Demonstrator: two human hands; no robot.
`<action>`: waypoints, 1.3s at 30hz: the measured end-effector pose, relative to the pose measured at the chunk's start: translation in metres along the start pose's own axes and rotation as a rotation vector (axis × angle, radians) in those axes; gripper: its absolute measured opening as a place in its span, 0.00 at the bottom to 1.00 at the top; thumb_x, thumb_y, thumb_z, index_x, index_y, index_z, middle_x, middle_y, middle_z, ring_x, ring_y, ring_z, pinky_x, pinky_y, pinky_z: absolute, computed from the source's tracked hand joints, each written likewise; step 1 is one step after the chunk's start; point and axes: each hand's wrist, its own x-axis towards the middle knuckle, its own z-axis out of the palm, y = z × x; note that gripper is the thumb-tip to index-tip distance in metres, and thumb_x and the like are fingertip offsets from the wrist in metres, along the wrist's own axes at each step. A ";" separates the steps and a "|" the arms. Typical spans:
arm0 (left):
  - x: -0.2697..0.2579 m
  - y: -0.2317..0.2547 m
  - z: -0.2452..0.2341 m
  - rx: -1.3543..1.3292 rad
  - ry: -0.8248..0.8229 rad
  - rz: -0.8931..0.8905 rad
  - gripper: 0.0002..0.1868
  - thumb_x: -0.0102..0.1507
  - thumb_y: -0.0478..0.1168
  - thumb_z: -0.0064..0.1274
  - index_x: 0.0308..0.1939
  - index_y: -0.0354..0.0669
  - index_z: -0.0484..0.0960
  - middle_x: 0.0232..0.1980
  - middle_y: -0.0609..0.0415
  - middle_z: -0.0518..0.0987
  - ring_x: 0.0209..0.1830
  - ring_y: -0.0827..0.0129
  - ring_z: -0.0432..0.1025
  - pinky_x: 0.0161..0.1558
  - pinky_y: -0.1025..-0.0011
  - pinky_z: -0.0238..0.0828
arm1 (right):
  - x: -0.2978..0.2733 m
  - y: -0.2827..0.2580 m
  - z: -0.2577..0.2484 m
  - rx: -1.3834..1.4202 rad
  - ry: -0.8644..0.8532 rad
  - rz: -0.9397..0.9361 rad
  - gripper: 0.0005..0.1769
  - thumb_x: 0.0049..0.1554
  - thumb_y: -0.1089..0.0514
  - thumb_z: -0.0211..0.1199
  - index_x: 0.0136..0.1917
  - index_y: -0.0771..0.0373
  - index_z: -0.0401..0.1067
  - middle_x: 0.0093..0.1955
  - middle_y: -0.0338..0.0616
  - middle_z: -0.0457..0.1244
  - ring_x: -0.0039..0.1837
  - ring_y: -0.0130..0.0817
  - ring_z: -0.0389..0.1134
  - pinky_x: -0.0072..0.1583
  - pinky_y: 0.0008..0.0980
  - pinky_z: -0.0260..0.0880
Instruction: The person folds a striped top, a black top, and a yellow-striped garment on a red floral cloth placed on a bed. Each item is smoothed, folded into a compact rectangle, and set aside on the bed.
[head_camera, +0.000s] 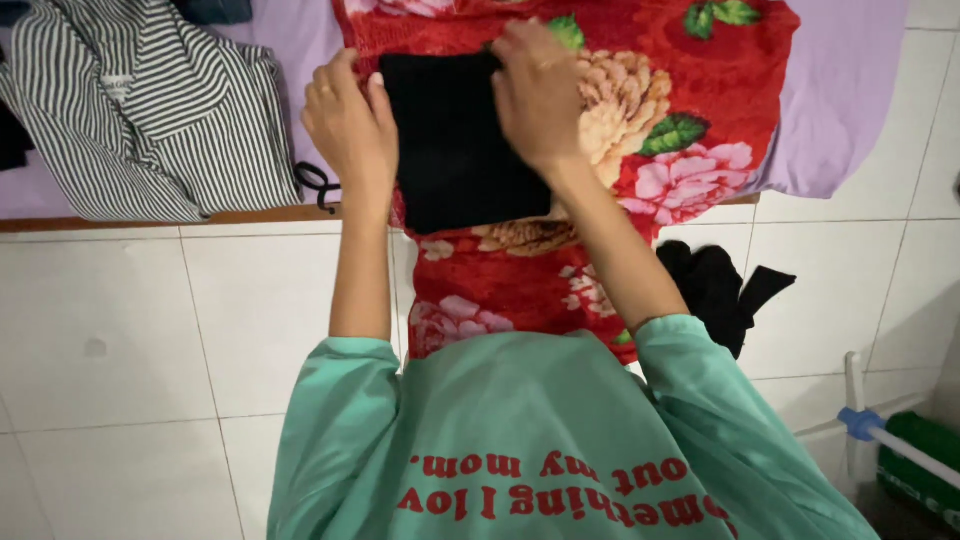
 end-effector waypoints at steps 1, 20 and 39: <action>-0.006 0.012 -0.005 -0.003 0.098 0.063 0.11 0.69 0.38 0.50 0.56 0.46 0.73 0.52 0.49 0.80 0.51 0.50 0.73 0.50 0.51 0.66 | -0.007 -0.006 0.008 -0.027 -0.013 -0.098 0.18 0.59 0.65 0.66 0.63 0.67 0.71 0.67 0.58 0.63 0.69 0.58 0.63 0.69 0.55 0.61; -0.080 0.051 -0.002 -0.177 -0.055 0.209 0.23 0.67 0.40 0.54 0.66 0.46 0.72 0.58 0.45 0.76 0.54 0.48 0.68 0.56 0.53 0.68 | -0.053 0.004 -0.035 0.103 -0.087 0.339 0.13 0.57 0.58 0.63 0.53 0.66 0.68 0.44 0.56 0.66 0.48 0.60 0.67 0.50 0.52 0.62; -0.067 -0.019 -0.015 -1.489 -0.232 -0.647 0.24 0.66 0.43 0.64 0.65 0.48 0.77 0.59 0.41 0.80 0.55 0.52 0.78 0.54 0.45 0.79 | -0.065 -0.042 -0.002 1.606 0.014 0.903 0.26 0.66 0.53 0.55 0.74 0.57 0.55 0.57 0.48 0.66 0.61 0.47 0.73 0.56 0.48 0.80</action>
